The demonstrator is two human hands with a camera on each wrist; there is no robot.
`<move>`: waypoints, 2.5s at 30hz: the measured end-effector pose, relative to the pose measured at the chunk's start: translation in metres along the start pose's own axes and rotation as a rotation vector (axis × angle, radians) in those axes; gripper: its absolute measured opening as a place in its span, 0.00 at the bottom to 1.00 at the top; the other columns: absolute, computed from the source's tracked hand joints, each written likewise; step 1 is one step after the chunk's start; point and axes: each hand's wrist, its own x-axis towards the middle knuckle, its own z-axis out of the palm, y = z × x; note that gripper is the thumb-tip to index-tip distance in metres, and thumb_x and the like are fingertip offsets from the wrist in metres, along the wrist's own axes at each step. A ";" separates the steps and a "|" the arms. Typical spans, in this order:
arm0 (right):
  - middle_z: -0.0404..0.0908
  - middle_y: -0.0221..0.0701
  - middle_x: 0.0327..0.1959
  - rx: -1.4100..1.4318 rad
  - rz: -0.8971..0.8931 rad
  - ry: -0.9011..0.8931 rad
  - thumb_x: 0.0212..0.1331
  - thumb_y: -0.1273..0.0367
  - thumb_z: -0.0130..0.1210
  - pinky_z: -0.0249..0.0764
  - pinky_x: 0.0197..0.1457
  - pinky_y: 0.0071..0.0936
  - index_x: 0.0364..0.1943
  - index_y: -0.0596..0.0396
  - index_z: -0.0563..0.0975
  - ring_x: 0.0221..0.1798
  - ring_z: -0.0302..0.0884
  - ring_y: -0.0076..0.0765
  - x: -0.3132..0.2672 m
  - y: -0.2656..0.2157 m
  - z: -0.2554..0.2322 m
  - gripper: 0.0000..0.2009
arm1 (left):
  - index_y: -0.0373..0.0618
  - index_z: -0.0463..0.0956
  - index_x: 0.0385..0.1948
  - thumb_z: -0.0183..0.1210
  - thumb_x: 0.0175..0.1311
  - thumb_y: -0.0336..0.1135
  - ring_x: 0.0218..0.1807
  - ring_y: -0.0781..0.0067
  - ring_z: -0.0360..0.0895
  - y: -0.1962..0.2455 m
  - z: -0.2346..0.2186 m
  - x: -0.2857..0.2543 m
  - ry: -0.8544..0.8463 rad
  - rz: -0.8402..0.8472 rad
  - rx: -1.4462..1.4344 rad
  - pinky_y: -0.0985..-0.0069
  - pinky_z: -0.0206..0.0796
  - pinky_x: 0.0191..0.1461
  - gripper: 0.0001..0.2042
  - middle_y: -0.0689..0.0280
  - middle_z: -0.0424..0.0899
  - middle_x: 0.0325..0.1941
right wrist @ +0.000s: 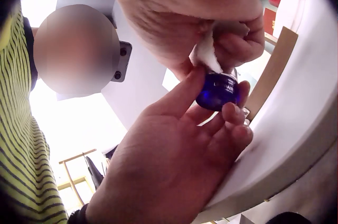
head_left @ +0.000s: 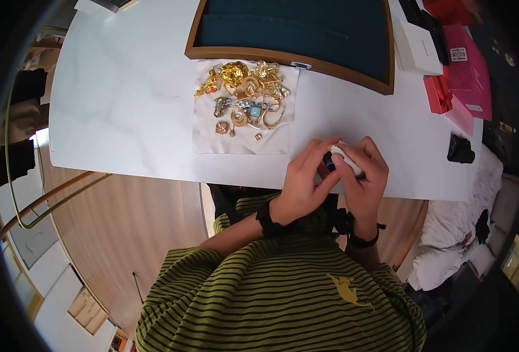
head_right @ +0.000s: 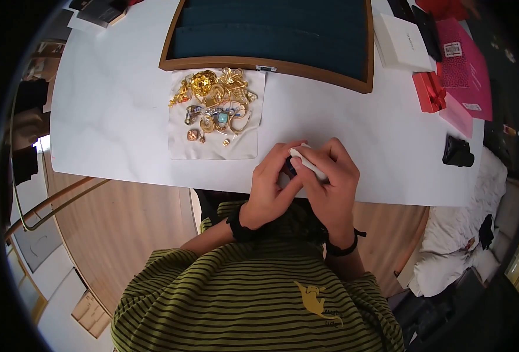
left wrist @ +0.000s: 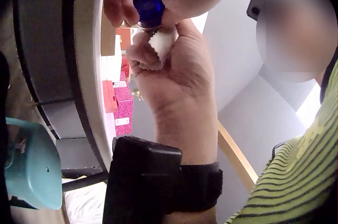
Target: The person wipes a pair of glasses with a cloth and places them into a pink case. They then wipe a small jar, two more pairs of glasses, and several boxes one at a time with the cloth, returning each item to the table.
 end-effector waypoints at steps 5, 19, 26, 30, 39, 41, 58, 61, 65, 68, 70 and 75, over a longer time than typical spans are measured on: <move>0.66 0.26 0.21 -0.005 0.073 0.013 0.48 0.75 0.63 0.58 0.25 0.20 0.36 0.58 0.82 0.23 0.61 0.20 0.001 0.002 0.000 0.09 | 0.37 0.69 0.53 0.62 0.49 0.22 0.37 0.65 0.75 0.003 0.001 -0.002 0.008 -0.040 -0.002 0.77 0.68 0.41 0.25 0.58 0.76 0.42; 0.81 0.35 0.29 -0.042 0.039 0.089 0.48 0.67 0.66 0.73 0.31 0.26 0.40 0.58 0.79 0.27 0.78 0.36 -0.006 0.007 0.010 0.15 | 0.42 0.67 0.52 0.61 0.50 0.19 0.40 0.68 0.73 -0.010 0.008 -0.004 0.100 0.025 -0.018 0.76 0.67 0.44 0.25 0.60 0.72 0.45; 0.72 0.37 0.18 -0.126 0.098 -0.050 0.50 0.67 0.65 0.65 0.22 0.30 0.28 0.60 0.75 0.19 0.68 0.39 -0.012 0.006 0.008 0.12 | 0.42 0.63 0.52 0.59 0.52 0.17 0.47 0.68 0.71 -0.018 0.010 -0.003 0.152 0.123 -0.134 0.76 0.66 0.49 0.24 0.58 0.68 0.51; 0.65 0.36 0.16 -0.035 0.058 -0.086 0.56 0.69 0.59 0.60 0.21 0.27 0.26 0.61 0.73 0.16 0.60 0.35 -0.015 0.015 0.004 0.10 | 0.42 0.58 0.54 0.55 0.53 0.14 0.54 0.65 0.68 -0.017 0.010 -0.003 0.145 0.135 -0.285 0.69 0.61 0.59 0.26 0.54 0.67 0.53; 0.75 0.23 0.30 0.527 0.314 -0.109 0.71 0.63 0.42 0.64 0.35 0.17 0.41 0.63 0.75 0.32 0.65 0.17 -0.022 0.021 0.009 0.16 | 0.41 0.60 0.56 0.55 0.57 0.19 0.58 0.60 0.69 -0.012 0.001 -0.001 0.049 0.210 -0.284 0.66 0.61 0.61 0.23 0.50 0.70 0.56; 0.75 0.24 0.32 0.707 0.421 -0.065 0.70 0.63 0.42 0.65 0.37 0.17 0.41 0.62 0.75 0.34 0.66 0.16 -0.027 0.018 0.016 0.15 | 0.40 0.62 0.55 0.57 0.56 0.19 0.57 0.60 0.70 -0.015 -0.001 0.000 -0.026 0.274 -0.191 0.67 0.62 0.60 0.23 0.51 0.72 0.56; 0.79 0.35 0.32 0.047 0.011 0.007 0.48 0.68 0.65 0.75 0.38 0.28 0.37 0.57 0.76 0.34 0.80 0.39 -0.002 -0.007 -0.011 0.14 | 0.38 0.62 0.53 0.63 0.49 0.15 0.52 0.70 0.74 -0.016 0.012 -0.010 0.077 0.025 -0.358 0.73 0.66 0.56 0.27 0.56 0.74 0.53; 0.80 0.34 0.33 -0.029 -0.003 -0.018 0.46 0.66 0.67 0.76 0.36 0.30 0.37 0.56 0.76 0.33 0.80 0.42 -0.004 -0.002 -0.011 0.16 | 0.38 0.64 0.50 0.64 0.49 0.16 0.50 0.72 0.74 -0.018 0.015 -0.010 0.125 0.009 -0.422 0.73 0.67 0.56 0.25 0.56 0.76 0.51; 0.81 0.35 0.32 -0.104 0.032 0.034 0.45 0.65 0.67 0.77 0.34 0.30 0.37 0.57 0.76 0.32 0.81 0.41 -0.009 0.000 -0.010 0.16 | 0.37 0.69 0.46 0.66 0.49 0.19 0.47 0.73 0.75 -0.019 0.013 -0.013 0.119 0.010 -0.205 0.75 0.67 0.53 0.21 0.59 0.78 0.47; 0.81 0.36 0.32 0.029 0.114 0.005 0.47 0.66 0.66 0.77 0.34 0.29 0.37 0.58 0.76 0.32 0.82 0.41 -0.010 0.003 -0.011 0.16 | 0.38 0.71 0.46 0.65 0.48 0.19 0.45 0.71 0.75 -0.015 0.011 -0.007 0.111 0.019 -0.136 0.75 0.68 0.50 0.21 0.59 0.78 0.46; 0.81 0.38 0.35 0.100 0.144 0.001 0.49 0.67 0.64 0.77 0.37 0.29 0.39 0.59 0.76 0.35 0.82 0.41 -0.012 0.005 -0.011 0.15 | 0.38 0.73 0.47 0.65 0.46 0.18 0.43 0.68 0.76 -0.014 0.009 -0.004 0.061 0.136 -0.117 0.76 0.68 0.47 0.22 0.58 0.78 0.46; 0.79 0.41 0.39 0.104 0.030 -0.057 0.53 0.65 0.62 0.76 0.41 0.33 0.45 0.59 0.73 0.39 0.80 0.48 -0.011 0.010 -0.012 0.18 | 0.38 0.74 0.48 0.65 0.45 0.18 0.42 0.66 0.76 -0.009 0.005 0.000 0.060 0.153 -0.052 0.76 0.69 0.45 0.23 0.57 0.78 0.46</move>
